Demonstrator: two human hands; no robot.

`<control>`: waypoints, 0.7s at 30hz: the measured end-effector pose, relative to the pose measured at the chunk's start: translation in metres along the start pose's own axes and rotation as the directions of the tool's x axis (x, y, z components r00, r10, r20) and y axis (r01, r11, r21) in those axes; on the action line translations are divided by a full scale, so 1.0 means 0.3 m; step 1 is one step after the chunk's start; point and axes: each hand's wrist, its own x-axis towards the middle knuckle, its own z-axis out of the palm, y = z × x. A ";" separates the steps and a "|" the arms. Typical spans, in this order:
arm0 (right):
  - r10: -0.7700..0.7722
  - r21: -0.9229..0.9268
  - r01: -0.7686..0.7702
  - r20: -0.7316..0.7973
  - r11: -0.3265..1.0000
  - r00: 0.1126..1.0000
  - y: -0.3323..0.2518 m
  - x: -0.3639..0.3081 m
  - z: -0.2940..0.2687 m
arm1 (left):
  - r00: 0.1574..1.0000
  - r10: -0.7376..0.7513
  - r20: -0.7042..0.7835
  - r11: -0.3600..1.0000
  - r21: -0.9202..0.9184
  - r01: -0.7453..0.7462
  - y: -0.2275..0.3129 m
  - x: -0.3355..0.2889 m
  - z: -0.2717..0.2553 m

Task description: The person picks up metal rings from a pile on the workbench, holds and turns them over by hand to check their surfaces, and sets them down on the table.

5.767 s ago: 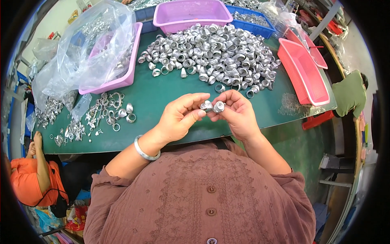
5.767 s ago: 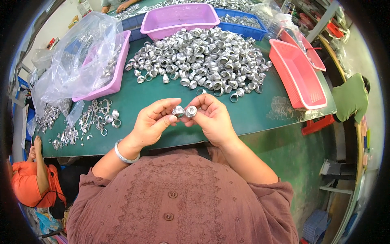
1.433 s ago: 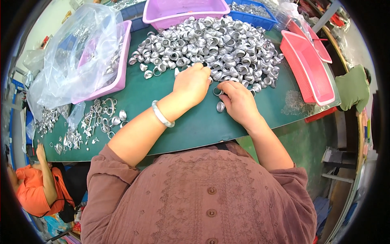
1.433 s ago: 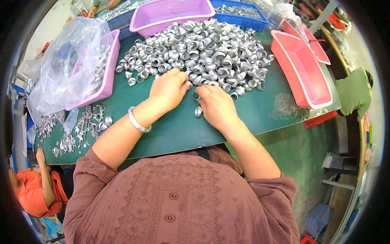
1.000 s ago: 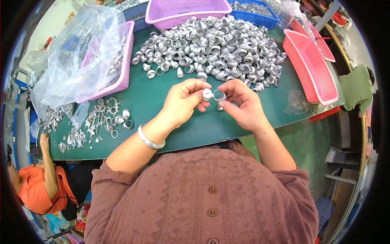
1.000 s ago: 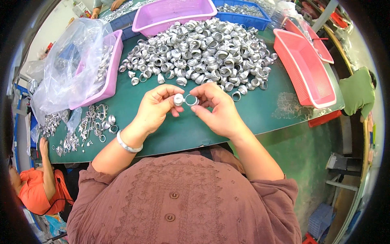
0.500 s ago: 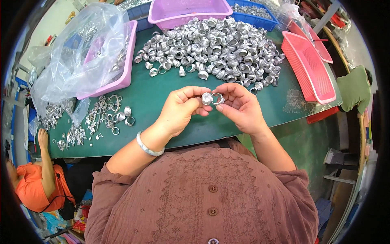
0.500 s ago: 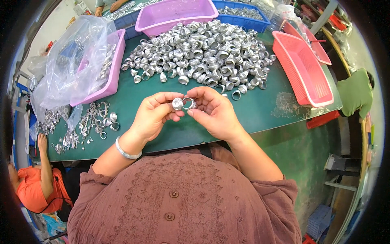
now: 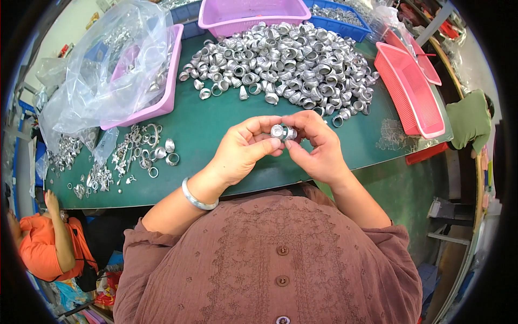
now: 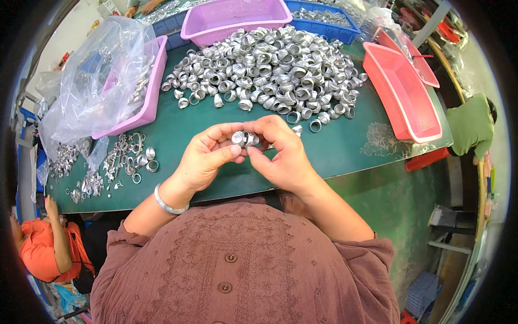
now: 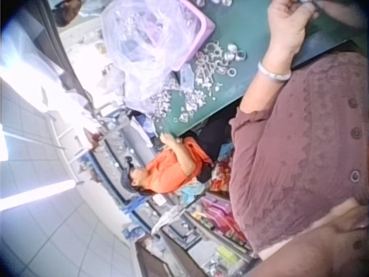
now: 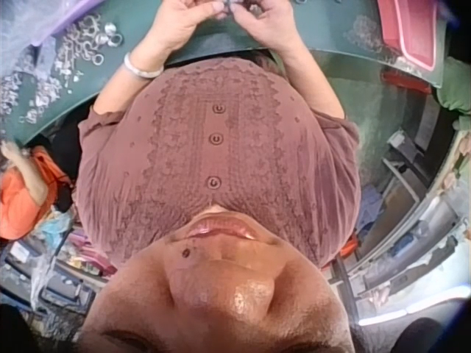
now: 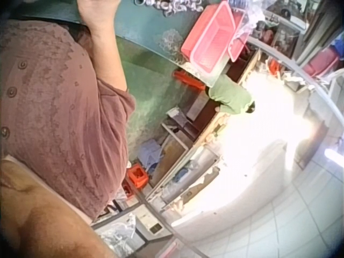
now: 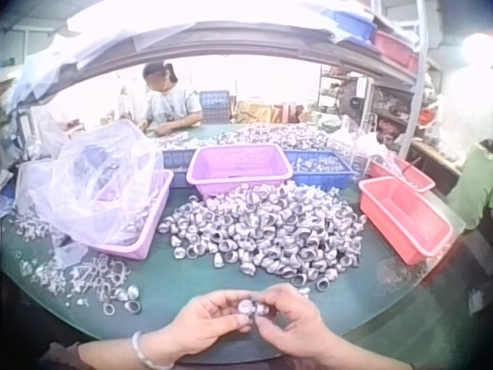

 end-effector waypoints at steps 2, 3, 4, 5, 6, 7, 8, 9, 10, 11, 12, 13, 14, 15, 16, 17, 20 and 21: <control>0.042 0.114 -0.032 -0.091 0.993 0.995 -0.001 -0.002 0.021 | 1.000 -0.008 -0.001 1.000 -0.016 0.008 -0.001 -0.002 0.000; 0.043 0.114 -0.032 -0.091 0.993 0.995 -0.006 -0.003 0.029 | 1.000 -0.009 -0.006 1.000 -0.022 0.009 -0.001 -0.003 -0.002; 0.079 0.164 -0.060 -0.111 0.985 0.991 -0.012 -0.006 0.036 | 1.000 -0.011 -0.011 1.000 -0.027 0.011 -0.001 -0.004 -0.003; 0.115 0.214 -0.085 -0.130 0.973 0.985 -0.017 -0.007 0.040 | 1.000 -0.011 -0.011 1.000 -0.027 0.011 -0.003 -0.006 -0.005; 0.114 0.213 -0.085 -0.130 0.973 0.985 -0.014 -0.007 0.037 | 1.000 -0.003 -0.004 1.000 -0.026 0.003 -0.008 -0.007 -0.007; 0.058 0.140 -0.042 -0.111 0.989 0.992 -0.010 -0.008 0.033 | 1.000 0.006 0.003 1.000 -0.025 -0.006 -0.013 -0.009 -0.010; 0.003 0.067 0.003 -0.089 0.998 0.996 -0.007 -0.008 0.030 | 1.000 0.005 0.004 1.000 -0.024 -0.005 -0.016 -0.010 -0.012; 0.004 0.067 0.003 -0.090 0.998 0.996 -0.007 -0.006 0.028 | 1.000 0.017 0.013 1.000 -0.019 -0.017 -0.019 -0.011 -0.016; -0.027 0.035 0.030 -0.083 0.999 0.996 -0.008 -0.003 0.027 | 0.999 0.029 0.023 0.999 -0.013 -0.029 -0.020 -0.012 -0.018; -0.057 0.004 0.057 -0.075 0.998 0.996 -0.009 -0.002 0.026 | 0.999 0.029 0.023 1.000 -0.013 -0.028 -0.020 -0.014 -0.021; -0.056 0.004 0.057 -0.075 0.998 0.996 -0.012 -0.001 0.027 | 0.999 0.031 0.023 0.999 0.011 -0.032 -0.019 -0.015 -0.024; -0.023 0.034 0.026 -0.098 0.999 0.995 -0.015 0.000 0.028 | 0.999 0.034 0.023 0.999 0.035 -0.035 -0.019 -0.017 -0.026; 0.012 0.064 -0.004 -0.120 0.998 0.993 -0.017 0.000 0.029 | 0.999 0.034 0.025 0.999 0.035 -0.035 -0.018 -0.018 -0.024; 0.012 0.064 -0.004 -0.121 0.998 0.993 -0.017 -0.001 0.029 | 0.999 0.032 0.013 0.999 0.038 -0.033 -0.016 -0.019 -0.021; 0.020 0.084 -0.009 -0.125 0.996 0.992 -0.015 -0.002 0.029 | 1.000 0.030 0.001 0.999 0.042 -0.030 -0.015 -0.020 -0.020; 0.027 0.105 -0.013 -0.129 0.994 0.991 -0.015 -0.003 0.030 | 1.000 0.030 0.001 0.999 0.042 -0.030 -0.015 -0.020 -0.020; 0.035 0.122 -0.023 -0.105 0.992 0.994 -0.015 -0.003 0.031 | 0.998 0.053 -0.038 0.992 0.113 -0.048 -0.016 -0.020 -0.022; 0.035 0.121 -0.022 -0.106 0.992 0.994 -0.014 -0.003 0.031 | 0.998 0.041 -0.051 0.993 0.116 -0.035 -0.015 -0.021 -0.024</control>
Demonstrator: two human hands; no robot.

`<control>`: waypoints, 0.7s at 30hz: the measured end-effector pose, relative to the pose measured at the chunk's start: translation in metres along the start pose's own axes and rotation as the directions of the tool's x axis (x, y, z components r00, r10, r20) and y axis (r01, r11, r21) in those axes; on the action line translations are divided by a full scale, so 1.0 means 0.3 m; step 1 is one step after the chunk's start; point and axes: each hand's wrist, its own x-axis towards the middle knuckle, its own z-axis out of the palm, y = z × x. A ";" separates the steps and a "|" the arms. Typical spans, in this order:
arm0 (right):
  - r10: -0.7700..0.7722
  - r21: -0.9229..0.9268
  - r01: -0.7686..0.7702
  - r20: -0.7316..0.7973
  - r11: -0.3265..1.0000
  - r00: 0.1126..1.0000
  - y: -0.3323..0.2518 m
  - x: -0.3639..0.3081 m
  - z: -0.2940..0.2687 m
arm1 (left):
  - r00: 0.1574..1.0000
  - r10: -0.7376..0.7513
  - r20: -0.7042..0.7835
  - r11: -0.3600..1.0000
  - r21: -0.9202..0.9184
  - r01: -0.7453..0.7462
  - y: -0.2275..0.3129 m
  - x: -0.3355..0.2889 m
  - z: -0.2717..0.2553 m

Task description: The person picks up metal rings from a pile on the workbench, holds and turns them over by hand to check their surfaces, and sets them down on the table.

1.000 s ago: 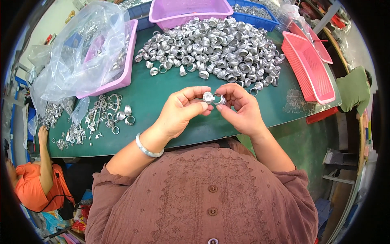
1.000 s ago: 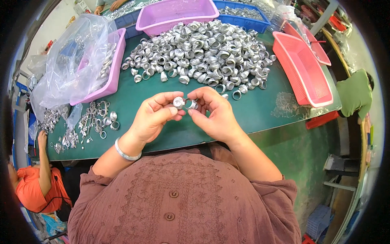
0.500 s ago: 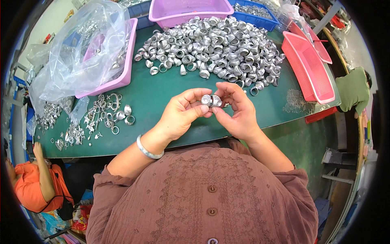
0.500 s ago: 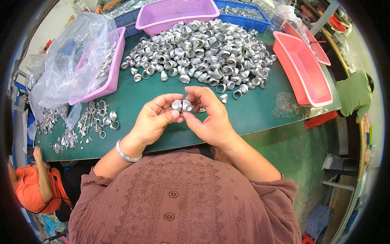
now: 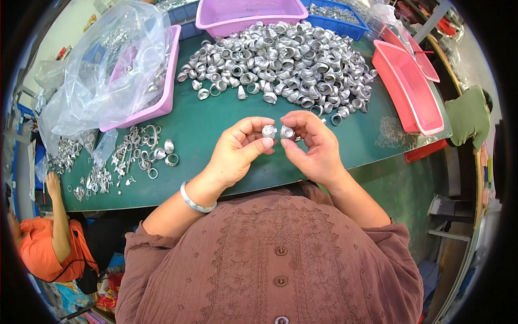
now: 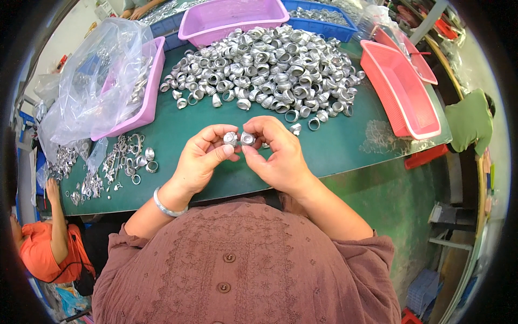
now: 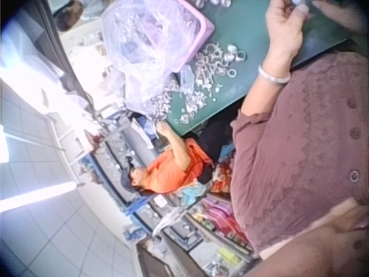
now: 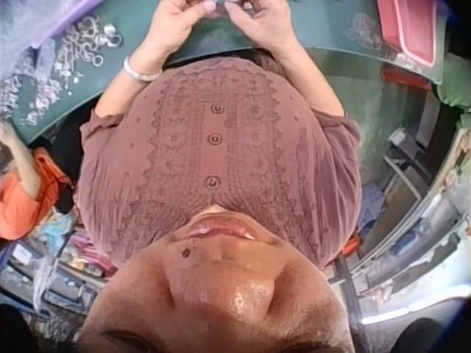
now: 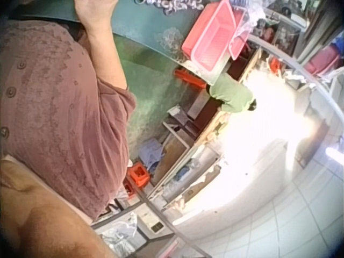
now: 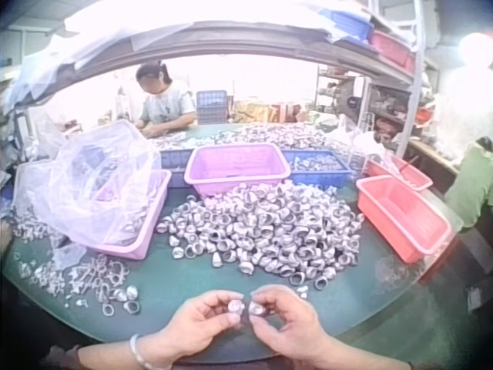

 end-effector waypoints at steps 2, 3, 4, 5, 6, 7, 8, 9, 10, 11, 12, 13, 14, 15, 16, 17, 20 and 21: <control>0.030 -0.012 -0.030 0.009 0.999 1.000 0.003 -0.002 -0.002 | 1.000 -0.013 -0.011 1.000 0.004 0.013 0.002 -0.001 0.001; 0.030 -0.011 -0.029 0.009 1.000 1.000 0.003 -0.003 -0.003 | 1.000 -0.015 -0.013 1.000 -0.012 0.015 0.006 -0.002 0.003; 0.038 -0.007 -0.038 0.011 0.999 0.999 0.003 -0.004 -0.004 | 1.000 -0.017 -0.014 0.999 -0.027 0.017 0.008 -0.003 0.006; 0.047 -0.004 -0.047 0.014 0.999 0.999 0.003 -0.004 -0.003 | 1.000 -0.017 -0.015 0.999 -0.028 0.017 0.009 -0.003 0.006; 0.048 -0.005 -0.048 0.016 0.999 0.999 0.004 -0.004 -0.002 | 1.000 -0.014 -0.018 0.999 -0.042 0.013 0.010 -0.003 0.007; 0.055 0.010 -0.055 0.016 0.998 0.998 0.007 -0.005 0.000 | 1.000 -0.010 -0.022 0.998 -0.055 0.009 0.011 -0.003 0.007; 0.060 0.026 -0.061 0.016 0.998 0.998 0.008 -0.007 0.001 | 1.000 -0.010 -0.023 0.998 -0.055 0.008 0.012 -0.004 0.008; 0.060 0.026 -0.060 0.018 0.998 0.998 0.007 -0.008 0.001 | 1.000 -0.007 -0.021 0.998 -0.056 0.006 0.013 -0.004 0.009; 0.095 0.052 -0.097 0.024 0.994 0.995 0.006 -0.011 0.000 | 1.000 -0.004 -0.019 0.998 -0.057 0.003 0.013 -0.005 0.010; 0.130 0.078 -0.132 0.031 0.988 0.991 0.005 -0.013 -0.001 | 1.000 -0.003 -0.020 0.998 -0.056 0.002 0.013 -0.005 0.009; 0.130 0.079 -0.132 0.032 0.988 0.991 0.004 -0.014 -0.001 | 1.000 0.005 -0.010 0.998 -0.058 -0.006 0.013 -0.005 0.009; 0.158 0.147 -0.162 0.038 0.976 0.987 0.002 -0.016 -0.001 | 1.000 0.014 -0.001 0.998 -0.059 -0.014 0.013 -0.005 0.008; 0.186 0.214 -0.192 0.045 0.958 0.981 0.002 -0.017 -0.001 | 1.000 0.014 -0.001 0.998 -0.059 -0.014 0.014 -0.005 0.007; 0.186 0.214 -0.192 0.046 0.958 0.981 -0.001 -0.017 -0.001 | 1.000 0.003 0.004 0.998 -0.065 -0.002 0.014 -0.004 0.006; 0.240 0.348 -0.250 0.070 0.904 0.968 -0.005 -0.015 -0.001 | 1.000 -0.009 0.009 0.997 -0.071 0.010 0.015 -0.004 0.006; 0.290 0.473 -0.303 0.102 0.827 0.952 -0.009 -0.014 -0.002 | 1.000 -0.009 0.009 0.997 -0.071 0.009 0.015 -0.004 0.003; 0.439 0.441 -0.488 0.215 0.753 0.872 -0.006 -0.002 -0.037 | 0.997 -0.056 0.046 0.987 -0.149 0.062 0.017 -0.005 -0.007; 0.476 0.463 -0.528 0.235 0.712 0.848 -0.013 0.004 -0.041 | 0.994 -0.095 0.052 0.976 -0.194 0.103 0.018 -0.004 -0.009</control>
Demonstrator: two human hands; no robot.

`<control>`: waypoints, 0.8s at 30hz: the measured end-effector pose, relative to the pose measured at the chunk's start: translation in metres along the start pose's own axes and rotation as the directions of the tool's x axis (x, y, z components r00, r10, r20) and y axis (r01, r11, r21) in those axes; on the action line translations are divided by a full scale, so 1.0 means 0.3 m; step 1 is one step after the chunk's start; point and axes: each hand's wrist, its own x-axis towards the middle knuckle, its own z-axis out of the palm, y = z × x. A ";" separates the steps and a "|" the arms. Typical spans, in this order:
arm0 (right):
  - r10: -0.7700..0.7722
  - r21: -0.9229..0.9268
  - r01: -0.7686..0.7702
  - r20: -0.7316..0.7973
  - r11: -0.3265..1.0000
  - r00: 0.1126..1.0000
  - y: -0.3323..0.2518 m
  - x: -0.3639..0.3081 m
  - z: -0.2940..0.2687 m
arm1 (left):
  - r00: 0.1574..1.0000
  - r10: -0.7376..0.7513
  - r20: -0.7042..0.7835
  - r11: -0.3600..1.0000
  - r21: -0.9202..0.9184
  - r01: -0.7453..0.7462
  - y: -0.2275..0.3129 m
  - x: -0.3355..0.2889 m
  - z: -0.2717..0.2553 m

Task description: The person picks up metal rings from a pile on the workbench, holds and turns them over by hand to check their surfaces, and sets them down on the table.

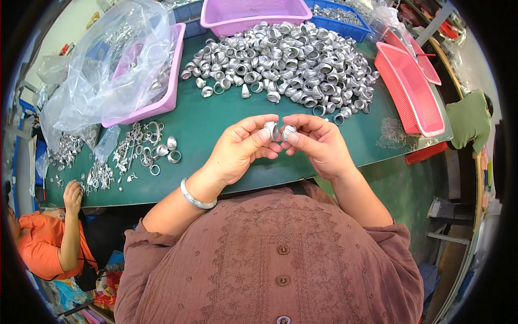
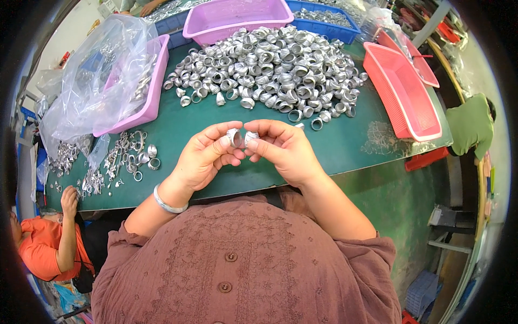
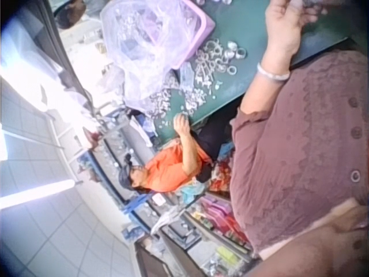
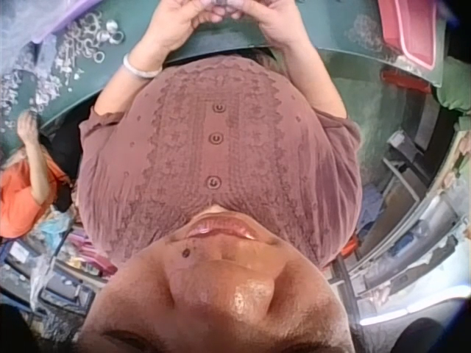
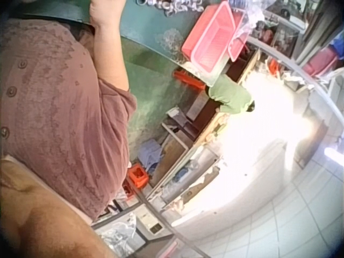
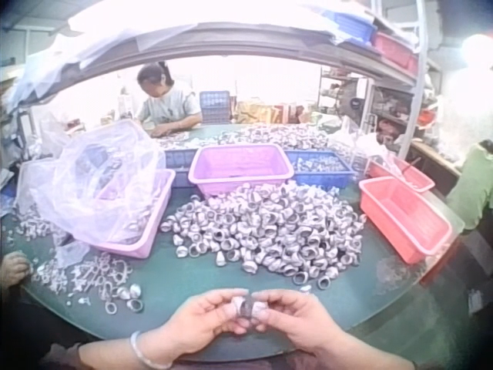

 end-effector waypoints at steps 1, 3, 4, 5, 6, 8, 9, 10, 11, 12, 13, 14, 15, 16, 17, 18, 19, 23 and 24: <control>0.000 0.001 0.000 0.000 1.000 1.000 -0.006 0.000 0.000 | 0.999 -0.039 0.001 0.998 -0.048 0.039 0.002 0.000 -0.002; 0.090 0.121 -0.093 0.029 0.988 0.996 -0.014 -0.001 -0.002 | 0.999 -0.047 0.020 0.997 -0.067 0.048 0.001 -0.003 -0.010; 0.090 0.121 -0.093 0.029 0.988 0.995 -0.013 -0.001 -0.006 | 0.998 -0.055 0.040 0.995 -0.086 0.058 0.001 -0.004 -0.015; 0.088 0.144 -0.096 0.056 0.985 0.994 -0.010 -0.001 -0.011 | 0.998 -0.055 0.040 0.995 -0.086 0.058 0.000 -0.003 -0.018; 0.086 0.168 -0.099 0.083 0.981 0.993 -0.008 -0.002 -0.014 | 0.997 -0.068 0.048 0.992 -0.106 0.073 -0.001 -0.001 -0.022; 0.085 0.157 -0.098 0.090 0.983 0.992 -0.007 -0.003 -0.016 | 0.995 -0.081 0.056 0.988 -0.125 0.087 -0.001 -0.001 -0.024; 0.084 0.146 -0.098 0.096 0.984 0.992 -0.007 -0.004 -0.017 | 0.995 -0.090 0.049 0.985 -0.146 0.096 -0.001 0.000 -0.024; 0.084 0.146 -0.098 0.096 0.984 0.992 -0.009 -0.004 -0.019 | 0.994 -0.100 0.042 0.980 -0.167 0.105 -0.001 0.000 -0.025; 0.096 0.162 -0.112 0.103 0.980 0.990 -0.012 -0.004 -0.020 | 0.994 -0.100 0.042 0.980 -0.167 0.106 0.000 0.000 -0.025; 0.108 0.178 -0.126 0.110 0.976 0.988 -0.014 -0.004 -0.021 | 0.994 -0.101 0.047 0.980 -0.169 0.107 0.001 -0.001 -0.024; 0.108 0.179 -0.126 0.110 0.976 0.988 -0.016 -0.004 -0.020 | 0.994 -0.101 0.051 0.979 -0.170 0.109 0.002 -0.001 -0.025; 0.110 0.192 -0.131 0.117 0.973 0.987 -0.018 -0.004 -0.019 | 0.994 -0.102 0.051 0.979 -0.170 0.109 0.003 -0.001 -0.025; 0.111 0.205 -0.135 0.124 0.969 0.986 -0.019 -0.003 -0.019 | 0.993 -0.106 0.060 0.978 -0.172 0.115 0.004 0.000 -0.026; 0.112 0.205 -0.136 0.124 0.969 0.986 -0.018 -0.003 -0.020 | 0.991 -0.111 0.069 0.977 -0.174 0.121 0.004 0.000 -0.027; 0.117 0.213 -0.141 0.120 0.967 0.986 -0.016 -0.003 -0.022 | 0.991 -0.111 0.068 0.977 -0.175 0.122 0.004 0.000 -0.028; 0.123 0.222 -0.146 0.116 0.964 0.986 -0.014 -0.003 -0.024 | 0.991 -0.118 0.068 0.976 -0.179 0.128 0.004 0.000 -0.028; 0.124 0.222 -0.147 0.116 0.964 0.986 -0.014 -0.003 -0.023 | 0.990 -0.124 0.068 0.974 -0.182 0.135 0.003 0.000 -0.028; 0.156 0.235 -0.170 0.075 0.957 0.985 -0.022 0.000 -0.016 | 0.987 -0.132 0.095 0.967 -0.207 0.149 0.000 0.002 -0.035; 0.168 0.235 -0.175 0.050 0.956 0.984 -0.021 0.000 -0.016 | 0.986 -0.138 0.091 0.964 -0.216 0.155 0.000 0.002 -0.034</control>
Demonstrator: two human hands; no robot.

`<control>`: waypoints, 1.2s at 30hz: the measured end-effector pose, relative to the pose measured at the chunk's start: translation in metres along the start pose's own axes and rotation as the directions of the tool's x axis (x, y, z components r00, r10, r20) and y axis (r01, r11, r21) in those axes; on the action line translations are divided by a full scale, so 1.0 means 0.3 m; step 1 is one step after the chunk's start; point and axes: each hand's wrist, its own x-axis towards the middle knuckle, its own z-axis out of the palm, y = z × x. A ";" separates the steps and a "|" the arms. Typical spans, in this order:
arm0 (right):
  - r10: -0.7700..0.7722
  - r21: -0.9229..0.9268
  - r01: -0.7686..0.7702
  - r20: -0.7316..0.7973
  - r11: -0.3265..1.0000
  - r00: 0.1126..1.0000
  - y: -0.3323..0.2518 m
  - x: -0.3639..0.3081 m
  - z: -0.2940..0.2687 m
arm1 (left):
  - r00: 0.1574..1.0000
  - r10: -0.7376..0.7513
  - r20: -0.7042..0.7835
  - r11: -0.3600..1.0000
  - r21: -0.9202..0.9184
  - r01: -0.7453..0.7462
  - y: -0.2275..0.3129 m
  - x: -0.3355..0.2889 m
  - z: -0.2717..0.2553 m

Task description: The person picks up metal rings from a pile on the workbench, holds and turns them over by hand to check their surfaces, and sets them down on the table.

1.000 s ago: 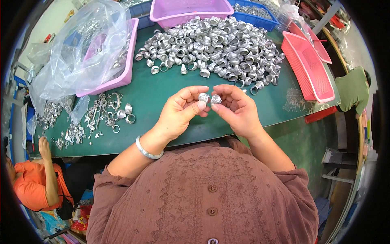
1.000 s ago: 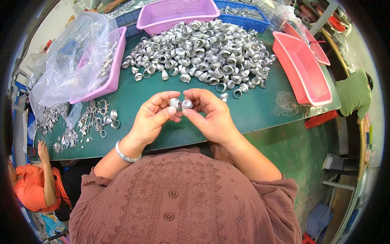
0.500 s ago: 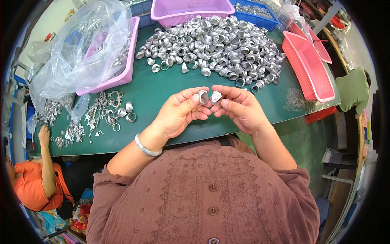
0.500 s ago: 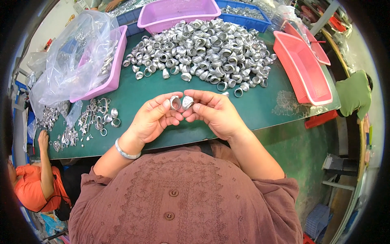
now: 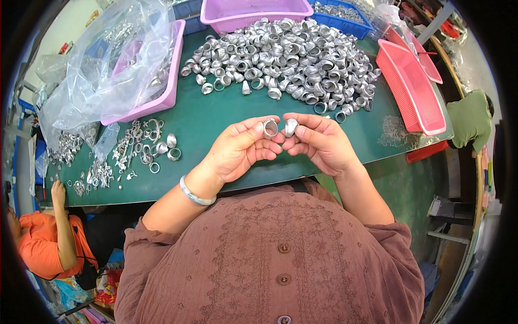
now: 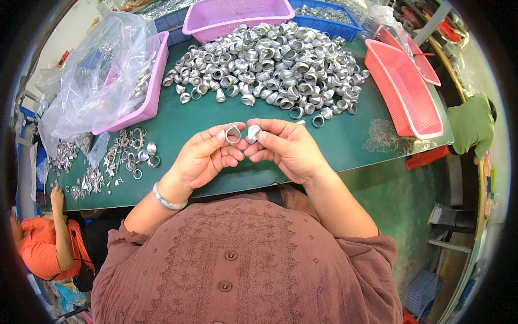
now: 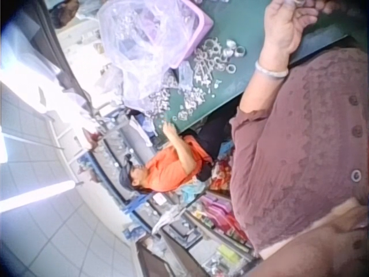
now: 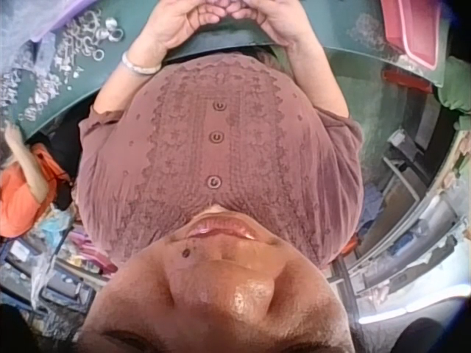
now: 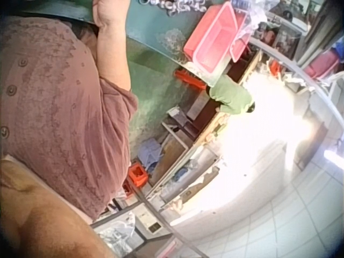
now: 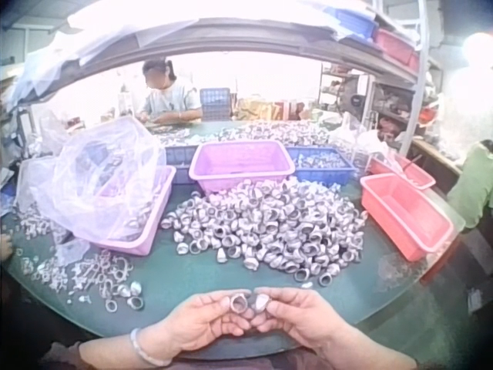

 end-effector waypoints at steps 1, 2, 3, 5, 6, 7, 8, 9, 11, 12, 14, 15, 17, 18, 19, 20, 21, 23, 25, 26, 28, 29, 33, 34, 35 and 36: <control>0.001 0.001 -0.001 -0.001 1.000 1.000 0.001 0.001 -0.001 | 1.000 -0.005 -0.005 1.000 -0.010 0.005 0.000 0.001 0.000; 0.003 -0.002 -0.003 -0.016 1.000 1.000 0.003 0.003 -0.001 | 1.000 -0.006 -0.006 1.000 -0.010 0.006 0.000 0.002 -0.002; 0.005 -0.005 -0.005 -0.031 1.000 1.000 0.004 0.005 -0.002 | 1.000 -0.012 0.008 1.000 -0.015 0.012 -0.001 0.002 -0.005; 0.013 -0.012 -0.013 -0.044 1.000 0.999 0.001 0.004 0.001 | 1.000 -0.019 0.021 1.000 -0.021 0.019 -0.002 0.003 -0.009; 0.020 -0.020 -0.021 -0.057 1.000 0.998 0.001 0.004 0.002 | 0.999 -0.017 0.032 0.999 -0.030 0.018 -0.002 0.003 -0.010; 0.021 -0.019 -0.022 -0.057 1.000 0.998 0.002 0.003 0.000 | 0.999 -0.015 0.043 0.999 -0.038 0.016 -0.003 0.004 -0.010; 0.022 -0.024 -0.023 -0.056 0.999 0.998 0.001 0.002 -0.001 | 0.999 -0.016 0.042 0.999 -0.039 0.017 -0.003 0.004 -0.011; 0.023 -0.028 -0.024 -0.056 0.999 0.998 0.002 0.001 -0.002 | 0.999 -0.017 0.046 0.999 -0.045 0.019 -0.003 0.004 -0.013; 0.017 -0.035 -0.019 -0.056 0.999 0.998 0.005 -0.001 -0.003 | 0.999 -0.019 0.050 0.998 -0.051 0.022 -0.004 0.004 -0.013; 0.011 -0.042 -0.013 -0.057 0.999 0.998 0.006 -0.001 -0.004 | 0.999 -0.018 0.046 0.999 -0.049 0.020 -0.004 0.003 -0.013; 0.004 -0.023 -0.005 -0.041 1.000 0.999 0.012 0.000 -0.010 | 0.999 -0.016 0.041 0.999 -0.047 0.018 -0.004 0.003 -0.012; -0.004 -0.004 0.004 -0.025 1.000 1.000 0.013 -0.001 -0.013 | 0.999 -0.015 0.037 0.999 -0.043 0.016 -0.004 0.004 -0.012; -0.001 0.001 0.001 -0.018 1.000 1.000 0.014 -0.002 -0.015 | 0.999 -0.013 0.032 0.999 -0.039 0.015 -0.003 0.004 -0.013; 0.003 0.007 -0.002 -0.010 1.000 1.000 0.014 -0.002 -0.016 | 0.999 -0.014 0.038 0.999 -0.039 0.016 -0.003 0.003 -0.013; 0.003 0.007 -0.003 -0.010 1.000 1.000 0.014 -0.003 -0.015 | 0.999 -0.016 0.043 0.999 -0.039 0.017 -0.003 0.002 -0.014; 0.007 -0.011 -0.008 -0.025 1.000 1.000 0.014 -0.003 -0.015 | 0.999 -0.016 0.043 0.999 -0.039 0.018 -0.004 0.002 -0.013; 0.012 -0.030 -0.013 -0.041 0.999 0.999 0.014 -0.003 -0.015 | 0.999 -0.008 0.041 0.999 -0.037 0.010 -0.004 0.002 -0.012; 0.017 -0.052 -0.019 -0.051 0.998 0.999 0.013 -0.004 -0.015 | 0.999 -0.001 0.039 0.999 -0.035 0.002 -0.005 0.002 -0.010; 0.021 -0.074 -0.026 -0.061 0.997 0.998 0.014 -0.004 -0.012 | 1.000 0.013 0.025 0.999 -0.035 -0.012 -0.006 0.003 -0.008; 0.010 -0.141 -0.022 -0.088 0.990 0.996 0.016 -0.003 -0.009 | 1.000 0.013 0.026 0.999 -0.036 -0.012 -0.006 0.003 -0.006; -0.003 -0.208 -0.021 -0.114 0.978 0.993 0.017 -0.002 -0.009 | 0.999 0.031 0.032 0.999 -0.025 -0.030 -0.005 0.003 -0.001; 0.007 -0.175 -0.022 -0.085 0.984 0.996 0.019 -0.002 -0.011 | 0.999 0.031 0.032 0.999 -0.026 -0.030 -0.005 0.002 0.004; 0.030 0.029 -0.030 -0.017 0.999 0.999 0.026 0.003 -0.024 | 0.998 0.035 0.056 0.999 -0.024 -0.034 -0.003 -0.002 0.011; 0.031 0.028 -0.031 -0.017 0.999 0.999 0.031 0.004 -0.031 | 0.998 0.038 0.058 0.999 -0.031 -0.036 -0.002 -0.003 0.009; 0.037 0.085 -0.037 0.009 0.996 0.999 0.036 0.005 -0.040 | 0.998 0.038 0.058 0.999 -0.032 -0.036 -0.001 -0.003 0.011; 0.040 0.142 -0.045 0.035 0.989 0.999 0.040 0.006 -0.046 | 0.998 0.039 0.055 0.999 -0.019 -0.038 0.002 -0.004 0.013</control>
